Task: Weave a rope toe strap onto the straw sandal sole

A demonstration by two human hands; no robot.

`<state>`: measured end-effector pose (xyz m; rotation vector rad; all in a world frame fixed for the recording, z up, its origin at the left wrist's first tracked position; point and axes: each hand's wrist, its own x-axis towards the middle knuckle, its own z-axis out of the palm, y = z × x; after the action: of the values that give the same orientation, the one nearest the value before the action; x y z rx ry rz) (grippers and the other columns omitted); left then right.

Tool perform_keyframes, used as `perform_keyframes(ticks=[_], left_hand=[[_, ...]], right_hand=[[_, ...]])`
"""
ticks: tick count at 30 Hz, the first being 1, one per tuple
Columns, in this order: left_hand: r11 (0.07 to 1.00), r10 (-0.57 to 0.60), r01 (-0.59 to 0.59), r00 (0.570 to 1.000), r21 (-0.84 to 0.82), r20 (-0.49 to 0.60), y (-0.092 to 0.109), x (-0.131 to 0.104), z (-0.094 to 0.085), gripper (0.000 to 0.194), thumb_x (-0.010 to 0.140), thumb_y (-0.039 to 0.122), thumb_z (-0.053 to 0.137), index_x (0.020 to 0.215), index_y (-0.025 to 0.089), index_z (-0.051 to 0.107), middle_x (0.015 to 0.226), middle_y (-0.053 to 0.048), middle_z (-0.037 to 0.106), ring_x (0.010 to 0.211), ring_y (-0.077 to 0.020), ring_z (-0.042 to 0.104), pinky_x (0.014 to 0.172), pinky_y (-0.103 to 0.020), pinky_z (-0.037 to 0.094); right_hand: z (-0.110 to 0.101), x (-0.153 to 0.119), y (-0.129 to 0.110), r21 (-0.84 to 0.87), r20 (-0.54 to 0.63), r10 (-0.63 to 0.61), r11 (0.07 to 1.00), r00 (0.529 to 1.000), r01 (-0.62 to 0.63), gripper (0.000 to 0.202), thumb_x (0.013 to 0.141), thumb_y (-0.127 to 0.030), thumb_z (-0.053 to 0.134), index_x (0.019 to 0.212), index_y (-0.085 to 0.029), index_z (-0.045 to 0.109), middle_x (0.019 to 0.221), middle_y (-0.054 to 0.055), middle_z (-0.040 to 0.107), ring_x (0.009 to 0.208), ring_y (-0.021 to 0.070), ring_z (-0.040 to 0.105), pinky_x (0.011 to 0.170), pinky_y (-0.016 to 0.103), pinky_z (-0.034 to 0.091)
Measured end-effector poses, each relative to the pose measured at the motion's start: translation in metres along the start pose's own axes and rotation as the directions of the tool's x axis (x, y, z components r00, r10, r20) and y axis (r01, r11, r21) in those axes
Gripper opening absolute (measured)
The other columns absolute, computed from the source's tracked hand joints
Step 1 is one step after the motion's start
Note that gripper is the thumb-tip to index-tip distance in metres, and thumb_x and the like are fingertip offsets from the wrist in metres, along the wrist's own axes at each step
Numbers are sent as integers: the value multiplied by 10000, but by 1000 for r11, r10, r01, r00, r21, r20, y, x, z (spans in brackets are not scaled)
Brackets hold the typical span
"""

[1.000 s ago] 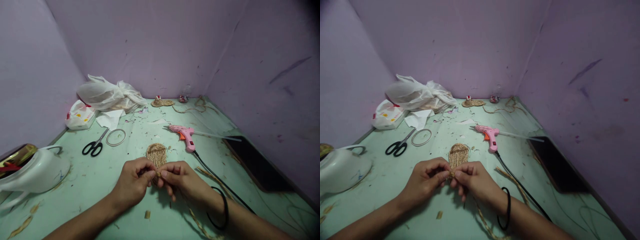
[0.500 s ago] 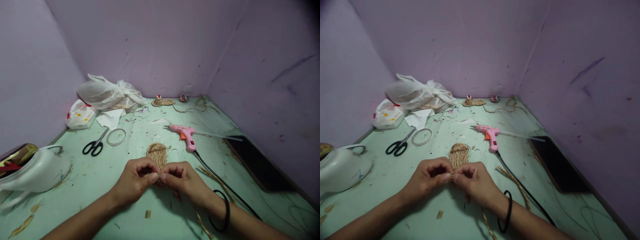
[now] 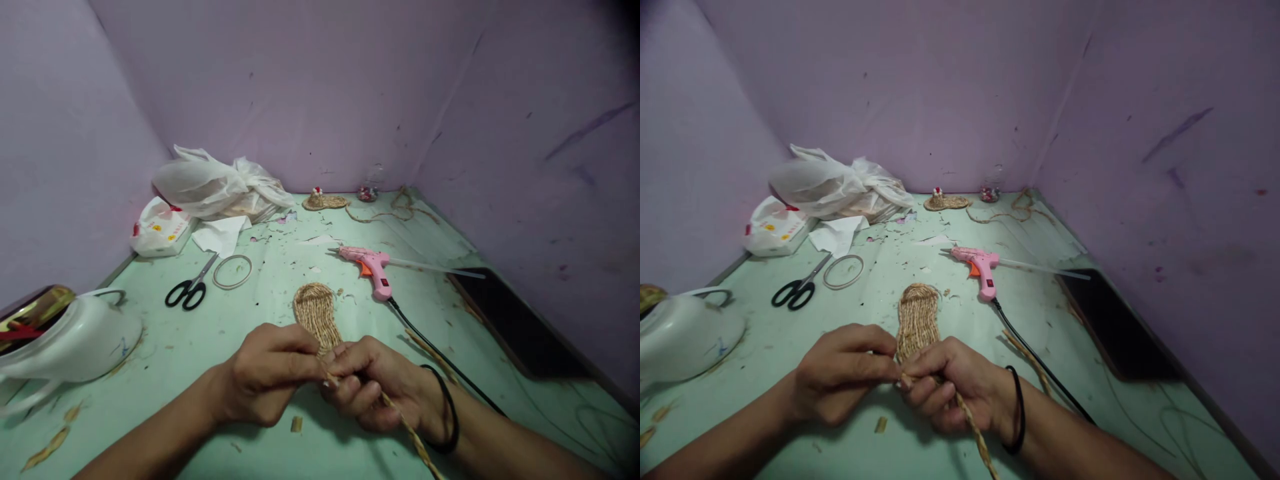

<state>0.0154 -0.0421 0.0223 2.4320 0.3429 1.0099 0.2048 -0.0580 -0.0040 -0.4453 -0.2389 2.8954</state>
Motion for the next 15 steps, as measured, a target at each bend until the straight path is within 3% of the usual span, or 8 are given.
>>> perform_keyframes(ticks=[3,6,8,10,12,15], left_hand=[[974,132,-146,987,171,89,1,-4,1,237,798,84,432,961,164,586,680,-52,597,570,-132,548,503,-234,441],[958,136,-183,967,221,214,2,-4,1,197,836,112,377,890,148,562,622,-34,566,517,-127,502,468,-236,402],[949,108,-173,964,263,244,2,-3,1,227,848,111,330,819,155,551,606,-23,557,501,-122,483,464,-233,402],[925,128,-198,966,324,223,0,-3,2,257,856,127,294,806,162,543,598,-20,558,491,-126,477,459,-236,411],[881,198,-246,967,404,158,-4,-5,3,255,857,147,287,849,160,541,621,-33,581,497,-134,490,453,-246,422],[829,289,-292,954,477,83,-12,-10,3,224,837,149,330,909,147,541,682,-60,620,535,-140,526,465,-250,445]], right_hand=[[-6,1,-1,32,101,117,992,988,-121,69,710,-139,500,652,-104,512,481,-83,299,330,24,77,214,92,306],[-10,2,0,7,135,182,983,974,-184,72,698,-169,528,663,-106,520,484,-79,320,320,27,122,226,108,342],[-11,1,1,-55,86,119,992,989,-115,82,703,-181,539,681,-102,545,473,-73,349,314,26,188,246,104,355],[-9,0,2,-168,-16,-38,985,999,35,121,729,-192,531,709,-84,583,472,-56,402,307,29,262,252,112,362],[-7,-1,3,-279,-110,-190,948,976,153,166,754,-200,519,722,-61,603,491,-34,451,304,32,308,247,124,360],[-5,-1,2,-208,-122,-177,967,977,149,137,755,-192,529,683,-80,563,481,-57,394,314,22,267,251,109,319]])
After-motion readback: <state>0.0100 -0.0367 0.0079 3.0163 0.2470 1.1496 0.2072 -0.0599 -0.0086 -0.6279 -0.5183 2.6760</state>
